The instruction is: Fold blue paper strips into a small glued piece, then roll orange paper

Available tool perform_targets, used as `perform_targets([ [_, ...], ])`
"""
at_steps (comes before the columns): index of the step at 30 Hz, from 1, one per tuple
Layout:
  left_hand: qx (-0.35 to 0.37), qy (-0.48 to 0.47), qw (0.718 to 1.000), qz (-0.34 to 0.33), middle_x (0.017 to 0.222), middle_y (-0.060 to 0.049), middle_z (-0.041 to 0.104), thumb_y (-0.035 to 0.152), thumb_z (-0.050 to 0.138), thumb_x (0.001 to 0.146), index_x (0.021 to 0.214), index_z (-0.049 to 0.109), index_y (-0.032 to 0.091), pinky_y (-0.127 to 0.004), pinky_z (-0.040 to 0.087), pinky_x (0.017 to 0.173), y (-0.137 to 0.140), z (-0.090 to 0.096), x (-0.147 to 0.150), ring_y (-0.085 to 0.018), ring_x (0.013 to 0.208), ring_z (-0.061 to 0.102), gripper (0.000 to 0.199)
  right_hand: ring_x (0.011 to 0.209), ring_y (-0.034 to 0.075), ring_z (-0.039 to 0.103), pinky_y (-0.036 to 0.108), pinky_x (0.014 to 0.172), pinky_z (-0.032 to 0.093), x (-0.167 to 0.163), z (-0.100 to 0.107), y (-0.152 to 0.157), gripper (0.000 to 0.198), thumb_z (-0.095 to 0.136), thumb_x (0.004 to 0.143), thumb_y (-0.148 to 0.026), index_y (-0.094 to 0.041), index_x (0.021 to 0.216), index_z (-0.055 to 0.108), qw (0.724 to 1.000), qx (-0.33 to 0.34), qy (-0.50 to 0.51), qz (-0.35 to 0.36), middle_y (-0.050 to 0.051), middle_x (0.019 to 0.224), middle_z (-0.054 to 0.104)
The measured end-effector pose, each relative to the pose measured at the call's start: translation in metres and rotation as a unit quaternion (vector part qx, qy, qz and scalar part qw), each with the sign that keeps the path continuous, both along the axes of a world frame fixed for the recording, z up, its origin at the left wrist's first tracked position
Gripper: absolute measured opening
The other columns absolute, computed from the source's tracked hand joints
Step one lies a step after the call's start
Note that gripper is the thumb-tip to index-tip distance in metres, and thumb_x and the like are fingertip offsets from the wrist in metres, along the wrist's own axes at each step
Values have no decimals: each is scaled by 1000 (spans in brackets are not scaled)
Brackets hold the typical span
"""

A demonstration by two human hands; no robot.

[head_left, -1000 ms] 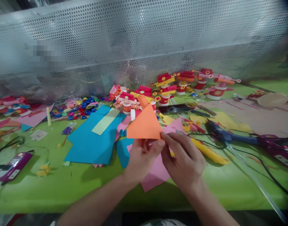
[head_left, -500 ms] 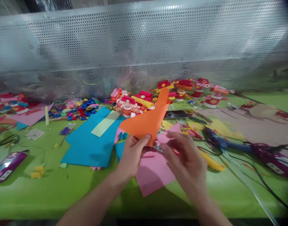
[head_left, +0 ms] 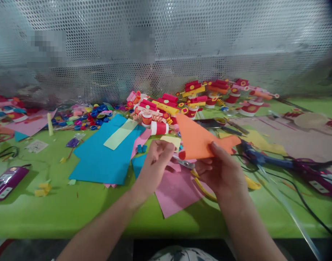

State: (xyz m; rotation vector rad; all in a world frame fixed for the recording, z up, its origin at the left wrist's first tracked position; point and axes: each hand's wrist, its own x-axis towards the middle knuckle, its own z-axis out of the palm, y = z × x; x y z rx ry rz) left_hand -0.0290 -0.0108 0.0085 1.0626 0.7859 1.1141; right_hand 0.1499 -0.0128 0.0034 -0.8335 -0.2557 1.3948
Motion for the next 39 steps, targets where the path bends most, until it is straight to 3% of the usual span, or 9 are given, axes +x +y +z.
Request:
perform_targets([
  [3,153,74,978,122,124,-11,60,43,71,89,96,59,23,-36,55,87,-10,2,4,-25,115,61,24,39,3,41,12,32,39,7,-1,5,37,94,53,-20,-21,76,65,996,-25,81,-1,-8,57,62],
  [6,249,144,946,148,131,-12,58,35,79,83,92,68,23,-43,47,105,-16,0,9,-30,131,51,18,41,5,42,14,32,39,10,-6,6,33,93,58,-21,-23,78,67,996,-19,92,11,-8,58,63],
  [13,291,166,923,189,132,-11,61,29,80,81,96,74,25,-46,45,107,-13,-5,10,-31,126,56,17,46,8,45,17,34,38,8,-13,3,32,92,58,-27,-24,81,70,999,23,38,28,-6,64,65],
  [19,302,226,913,154,151,-9,52,32,77,84,98,80,28,-47,44,108,-11,-2,6,-32,129,53,15,46,6,48,15,36,41,6,-17,0,35,93,58,-29,-23,84,71,999,31,9,29,-7,63,63],
  [22,276,205,933,104,145,-8,59,33,75,86,99,82,30,-48,39,114,-10,0,6,-33,137,48,15,46,8,51,18,37,43,5,-19,-2,33,93,59,-30,-24,83,72,999,21,-9,29,-6,62,64],
  [26,205,133,969,44,119,-8,74,33,71,89,98,82,31,-45,40,115,-8,0,9,-32,141,47,15,46,8,51,18,39,45,-2,-18,-3,32,94,57,-31,-24,77,71,998,34,-44,28,-6,61,62],
  [31,97,55,994,-3,110,-8,77,40,67,92,101,82,26,-39,55,93,-5,-5,9,-27,107,69,22,46,11,49,23,41,48,-7,-18,-4,31,92,59,-40,-25,69,67,989,81,-122,34,-5,56,55],
  [35,18,29,999,3,97,-9,79,46,70,89,102,81,20,-31,58,75,-1,-8,5,-20,83,73,31,50,11,54,21,41,47,-6,-18,-7,30,89,65,-42,-23,75,68,983,100,-153,24,-3,62,59],
  [39,-30,-22,999,27,95,-7,80,45,74,87,102,79,20,-25,56,66,9,-9,-2,-16,77,73,29,59,10,58,18,46,50,-3,-18,-8,26,89,68,-34,-24,82,69,978,142,-153,2,-4,69,59],
])
